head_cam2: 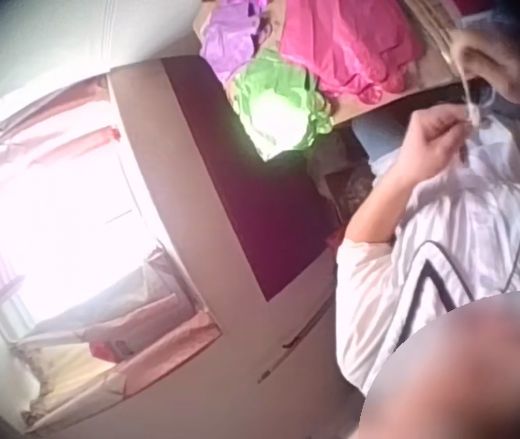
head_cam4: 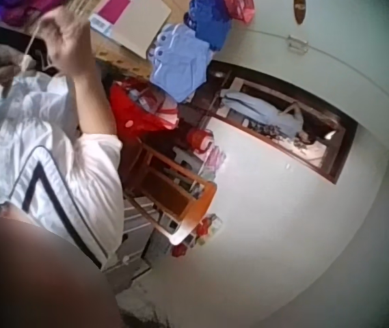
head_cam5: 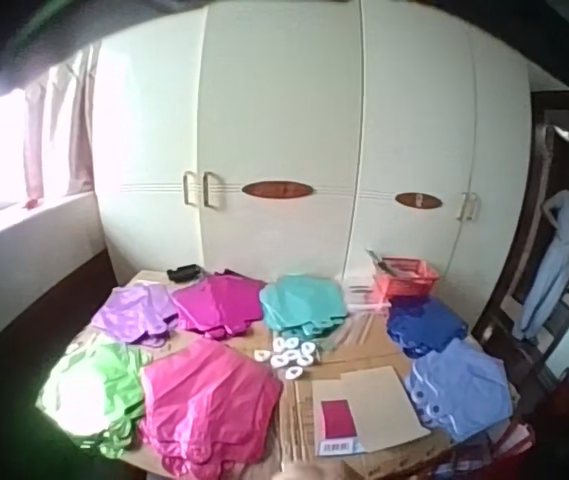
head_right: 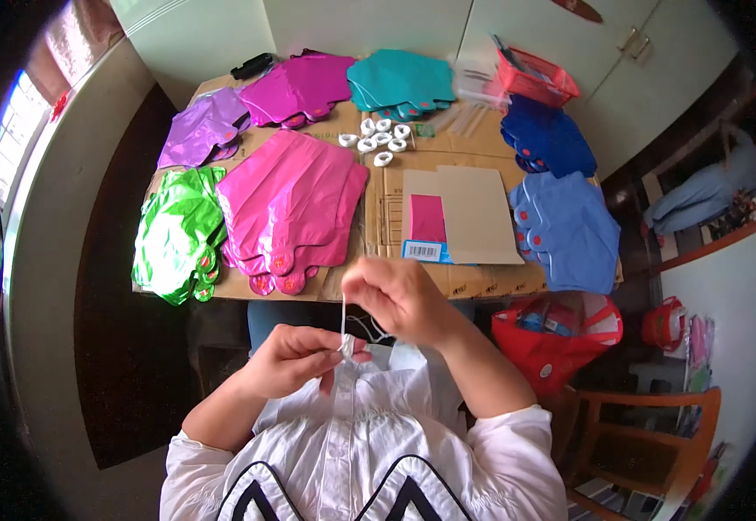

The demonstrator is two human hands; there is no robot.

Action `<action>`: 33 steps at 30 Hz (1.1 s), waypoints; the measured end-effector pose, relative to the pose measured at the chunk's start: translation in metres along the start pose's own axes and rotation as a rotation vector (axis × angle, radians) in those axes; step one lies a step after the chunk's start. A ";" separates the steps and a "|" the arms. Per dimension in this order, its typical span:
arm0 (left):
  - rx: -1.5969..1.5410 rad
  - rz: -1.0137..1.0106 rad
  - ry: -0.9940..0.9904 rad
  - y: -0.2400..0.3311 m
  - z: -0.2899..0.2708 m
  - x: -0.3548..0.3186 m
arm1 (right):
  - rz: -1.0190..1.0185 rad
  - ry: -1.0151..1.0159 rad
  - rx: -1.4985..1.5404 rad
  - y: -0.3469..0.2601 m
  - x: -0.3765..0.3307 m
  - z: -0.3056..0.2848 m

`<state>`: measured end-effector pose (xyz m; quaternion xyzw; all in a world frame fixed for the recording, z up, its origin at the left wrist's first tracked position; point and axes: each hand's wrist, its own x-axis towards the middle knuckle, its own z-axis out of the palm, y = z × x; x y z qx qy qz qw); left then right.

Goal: Attaching strings to foil balloons and organizing them on a table.

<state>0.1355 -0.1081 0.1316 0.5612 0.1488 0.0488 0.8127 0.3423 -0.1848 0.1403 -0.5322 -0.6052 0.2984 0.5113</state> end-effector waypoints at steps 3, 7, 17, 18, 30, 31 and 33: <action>-0.334 0.168 0.067 0.009 -0.006 0.005 | 0.125 -0.208 -0.132 0.026 -0.008 0.016; 0.106 0.180 0.270 -0.008 -0.010 0.013 | -0.006 -0.237 0.072 0.000 -0.019 0.016; 0.098 -0.082 -0.034 -0.003 -0.018 0.009 | 0.104 -0.228 0.308 -0.008 -0.013 -0.002; -0.037 -0.053 -0.058 0.008 -0.009 0.007 | 0.046 -0.132 0.115 -0.004 -0.003 -0.007; -0.637 0.250 -0.107 0.019 -0.014 0.012 | 0.030 -0.128 -0.051 0.017 -0.006 0.005; -0.564 0.287 -0.018 0.025 -0.016 0.015 | 0.022 -0.201 -0.048 0.018 -0.014 0.011; -0.041 0.206 0.172 0.015 -0.020 0.017 | -0.034 -0.239 -0.055 0.006 -0.014 0.011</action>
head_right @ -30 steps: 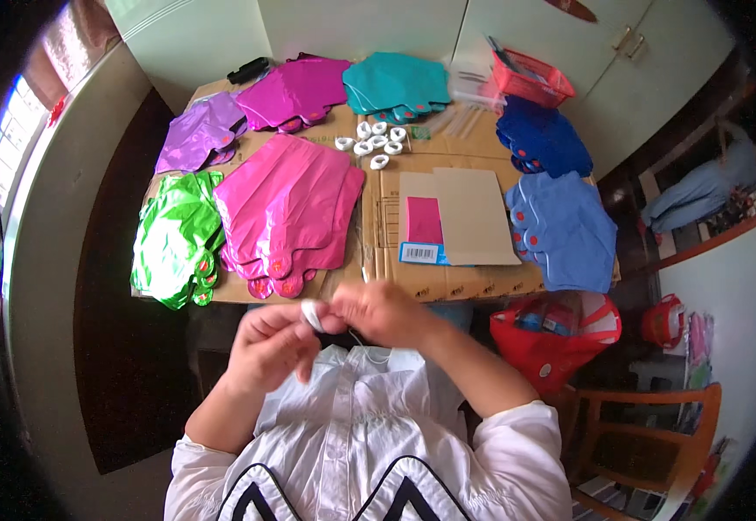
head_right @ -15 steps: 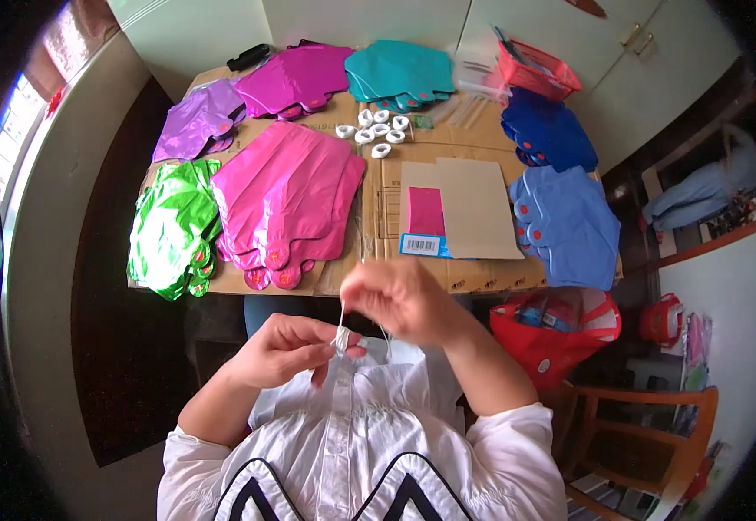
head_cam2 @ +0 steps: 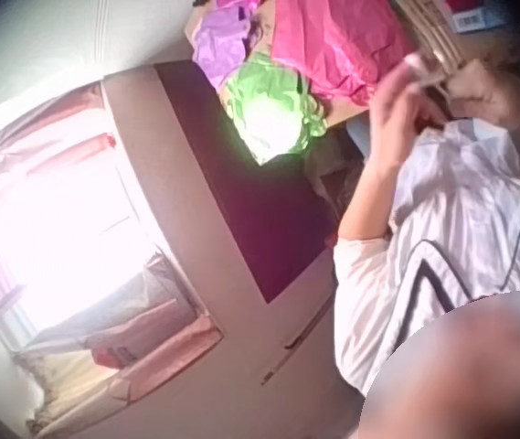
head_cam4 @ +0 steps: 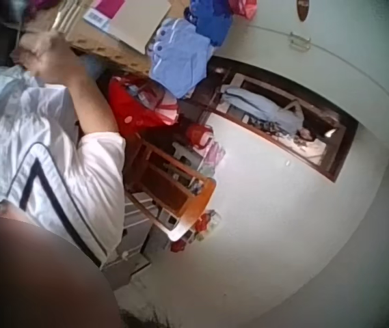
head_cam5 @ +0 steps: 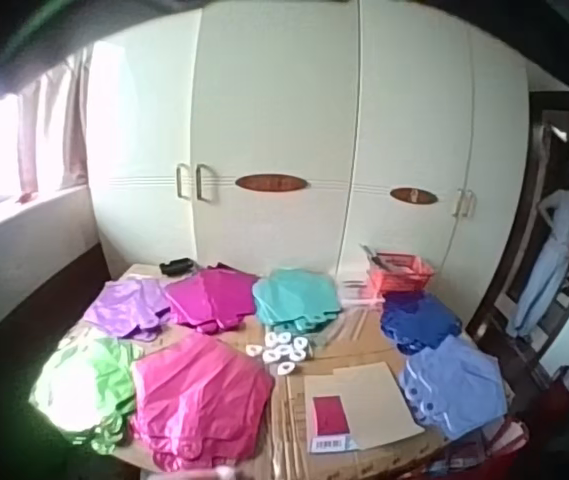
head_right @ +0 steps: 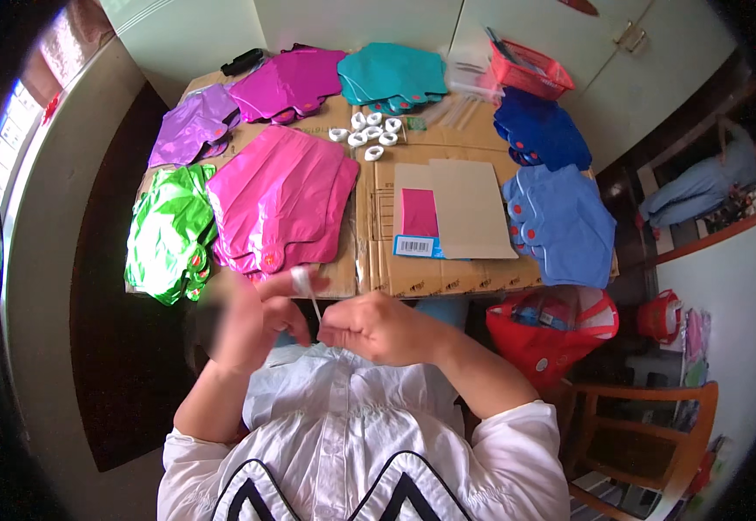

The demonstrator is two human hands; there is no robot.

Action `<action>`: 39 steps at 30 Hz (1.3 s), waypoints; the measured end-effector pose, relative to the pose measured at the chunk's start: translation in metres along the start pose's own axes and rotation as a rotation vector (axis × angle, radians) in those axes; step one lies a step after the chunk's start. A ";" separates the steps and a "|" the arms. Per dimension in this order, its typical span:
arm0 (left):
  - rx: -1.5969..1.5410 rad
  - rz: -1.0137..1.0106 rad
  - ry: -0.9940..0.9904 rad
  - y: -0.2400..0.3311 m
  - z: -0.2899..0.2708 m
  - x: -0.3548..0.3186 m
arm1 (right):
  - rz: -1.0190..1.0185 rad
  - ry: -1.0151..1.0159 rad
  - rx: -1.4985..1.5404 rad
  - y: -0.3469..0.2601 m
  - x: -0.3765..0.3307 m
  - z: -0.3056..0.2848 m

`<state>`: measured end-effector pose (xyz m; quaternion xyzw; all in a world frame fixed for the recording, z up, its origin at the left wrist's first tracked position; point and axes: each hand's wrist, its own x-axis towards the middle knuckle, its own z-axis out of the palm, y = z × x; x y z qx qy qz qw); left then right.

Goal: Attaching strings to foil balloons and organizing them on a table.

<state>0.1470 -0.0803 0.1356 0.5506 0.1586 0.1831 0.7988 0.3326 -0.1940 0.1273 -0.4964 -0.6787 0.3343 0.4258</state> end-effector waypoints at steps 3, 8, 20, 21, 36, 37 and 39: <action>0.016 -0.223 -0.136 -0.010 0.008 -0.008 | 0.002 0.201 -0.063 -0.008 0.010 -0.021; -0.634 -0.067 -0.120 -0.008 0.004 0.005 | 0.028 0.095 0.149 0.016 0.003 0.009; -0.134 -0.289 -0.178 -0.013 0.014 -0.003 | 0.039 0.227 -0.045 0.016 0.007 -0.017; -0.319 -0.297 -0.183 -0.014 0.011 -0.003 | 0.120 0.189 0.086 0.028 0.002 -0.012; -0.093 -0.292 -0.123 -0.024 0.013 -0.002 | -0.084 0.233 -0.300 0.005 -0.003 -0.019; -0.174 -0.288 -0.141 -0.022 0.015 0.000 | 0.063 0.185 -0.056 0.009 -0.005 -0.018; -0.344 -0.239 -0.169 -0.018 0.019 0.001 | 0.121 0.183 0.264 0.024 -0.007 -0.013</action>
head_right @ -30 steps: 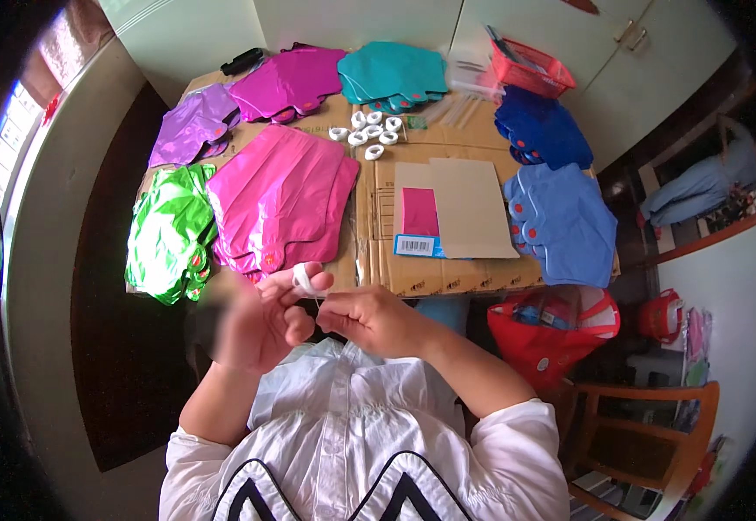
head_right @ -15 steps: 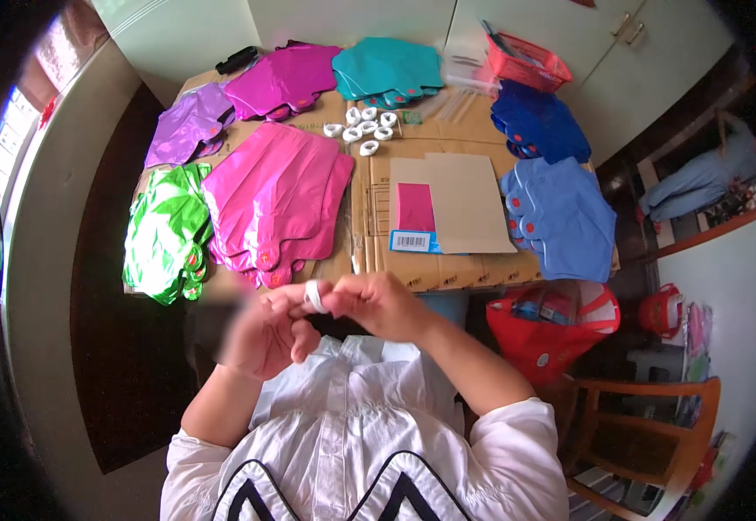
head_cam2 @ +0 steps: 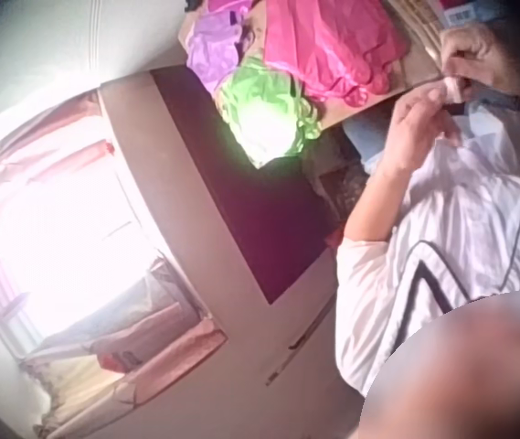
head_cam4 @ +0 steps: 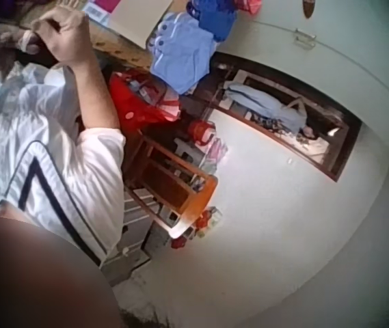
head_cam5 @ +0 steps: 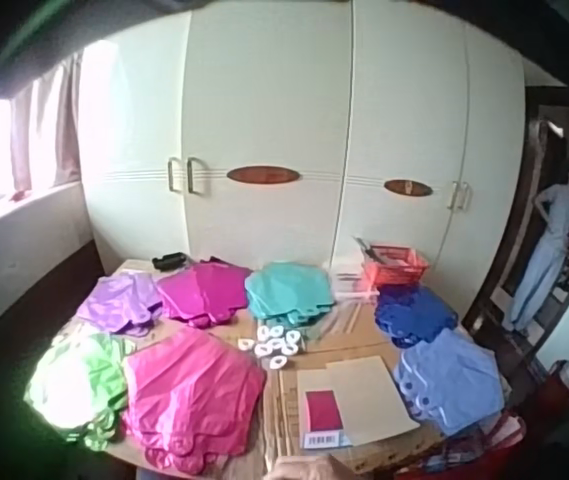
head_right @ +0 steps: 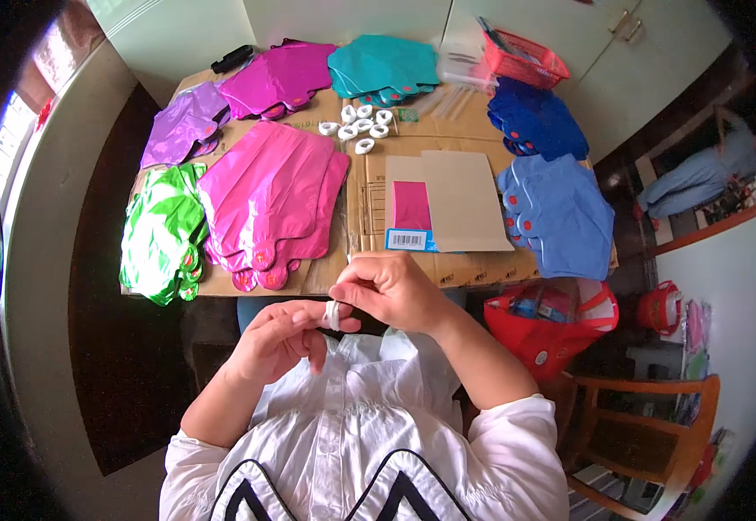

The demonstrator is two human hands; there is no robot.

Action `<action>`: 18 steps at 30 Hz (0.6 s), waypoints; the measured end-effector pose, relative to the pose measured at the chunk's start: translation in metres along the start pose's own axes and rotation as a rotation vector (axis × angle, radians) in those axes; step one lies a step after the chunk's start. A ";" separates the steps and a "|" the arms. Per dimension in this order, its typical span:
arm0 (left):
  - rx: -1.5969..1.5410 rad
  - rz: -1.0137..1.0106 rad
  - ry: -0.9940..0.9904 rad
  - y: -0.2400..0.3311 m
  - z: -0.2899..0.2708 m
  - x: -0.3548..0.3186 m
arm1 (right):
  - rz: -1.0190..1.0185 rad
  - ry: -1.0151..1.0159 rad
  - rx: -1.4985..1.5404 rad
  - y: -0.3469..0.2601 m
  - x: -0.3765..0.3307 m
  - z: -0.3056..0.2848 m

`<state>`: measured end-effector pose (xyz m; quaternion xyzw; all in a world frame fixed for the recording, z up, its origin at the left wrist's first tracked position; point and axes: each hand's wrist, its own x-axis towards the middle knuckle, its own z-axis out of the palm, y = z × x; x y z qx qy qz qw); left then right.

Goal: Attaching strings to foil balloons and organizing them on a table.

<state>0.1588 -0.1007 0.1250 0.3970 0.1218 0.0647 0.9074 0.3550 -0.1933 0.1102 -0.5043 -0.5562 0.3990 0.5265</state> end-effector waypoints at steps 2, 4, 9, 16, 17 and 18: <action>-0.134 0.018 -0.009 -0.003 -0.005 0.001 | 0.098 -0.057 0.281 0.010 -0.005 0.005; -0.269 0.035 -0.015 -0.008 -0.012 0.003 | 0.090 -0.068 0.276 0.023 -0.011 0.014; -0.251 0.107 0.008 -0.017 -0.022 0.007 | -0.098 0.090 -0.108 0.006 -0.013 0.029; -0.143 0.216 0.080 -0.025 -0.011 0.005 | -0.246 0.332 -0.614 -0.006 -0.021 0.036; -0.195 0.212 0.088 -0.025 -0.008 0.006 | -0.261 0.350 -0.644 -0.006 -0.020 0.036; -0.247 0.208 0.096 -0.025 -0.005 0.006 | -0.277 0.367 -0.674 -0.006 -0.020 0.037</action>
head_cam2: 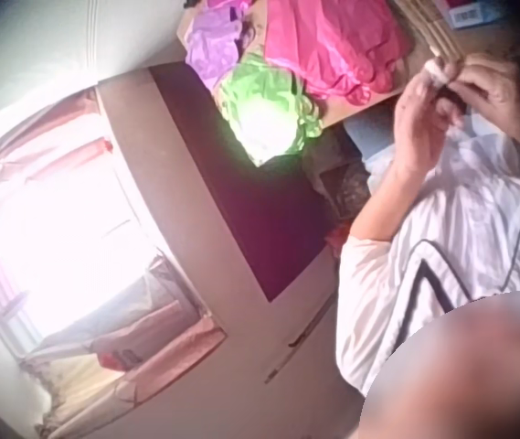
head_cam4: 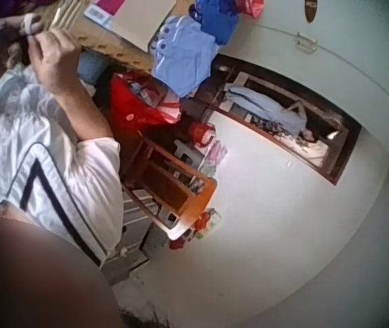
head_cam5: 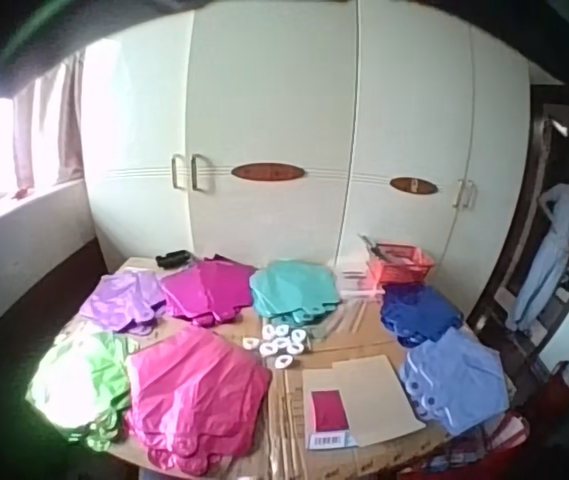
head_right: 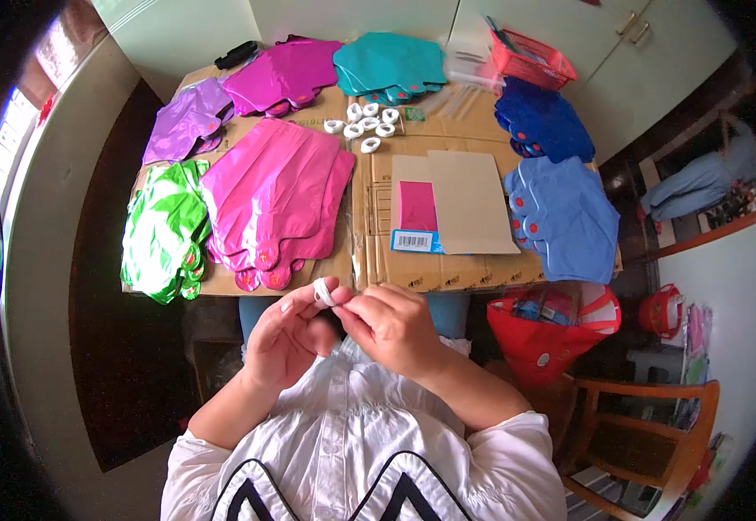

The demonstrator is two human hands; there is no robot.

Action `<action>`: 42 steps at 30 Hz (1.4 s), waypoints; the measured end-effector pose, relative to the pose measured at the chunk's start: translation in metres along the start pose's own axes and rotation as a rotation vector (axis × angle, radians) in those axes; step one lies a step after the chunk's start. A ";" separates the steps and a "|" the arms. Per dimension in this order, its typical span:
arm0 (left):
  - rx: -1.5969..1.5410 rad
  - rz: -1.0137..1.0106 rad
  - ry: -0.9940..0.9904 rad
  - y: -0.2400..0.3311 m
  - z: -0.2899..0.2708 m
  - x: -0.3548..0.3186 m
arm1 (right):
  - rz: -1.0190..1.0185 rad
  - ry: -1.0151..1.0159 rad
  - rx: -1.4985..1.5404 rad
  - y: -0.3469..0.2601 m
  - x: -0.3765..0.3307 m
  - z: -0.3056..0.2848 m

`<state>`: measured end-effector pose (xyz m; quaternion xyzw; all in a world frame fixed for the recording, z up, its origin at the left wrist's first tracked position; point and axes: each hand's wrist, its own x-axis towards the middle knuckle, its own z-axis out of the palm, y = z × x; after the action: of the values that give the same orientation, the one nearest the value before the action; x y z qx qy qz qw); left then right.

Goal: Attaching strings to foil balloons and organizing them on a table.

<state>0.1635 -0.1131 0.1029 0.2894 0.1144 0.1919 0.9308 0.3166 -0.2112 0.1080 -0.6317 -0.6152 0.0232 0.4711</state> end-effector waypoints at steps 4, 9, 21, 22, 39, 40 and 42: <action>0.083 -0.006 0.037 -0.002 0.002 -0.003 | -0.224 0.039 -0.241 0.003 -0.002 0.006; 0.343 -0.163 0.055 0.008 0.003 -0.008 | -0.399 -0.070 -0.338 0.005 0.004 -0.006; 0.674 -0.416 -0.035 0.018 -0.001 -0.001 | 0.292 -0.515 0.519 0.018 0.013 -0.023; 0.659 -0.426 -0.039 0.018 -0.001 0.000 | 0.273 -0.531 0.554 0.022 0.010 -0.023; 0.699 -0.162 0.196 0.007 0.008 0.014 | -0.008 -0.337 0.411 0.013 0.004 -0.014; 0.688 -0.139 0.237 0.007 0.012 0.015 | -0.039 -0.309 0.399 0.012 0.004 -0.013; 0.592 -0.075 0.274 0.004 0.013 0.015 | -0.037 -0.286 0.373 0.010 0.002 -0.013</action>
<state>0.1802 -0.1101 0.1145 0.5147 0.2999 0.1532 0.7885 0.3327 -0.2145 0.1099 -0.5123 -0.6724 0.2173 0.4881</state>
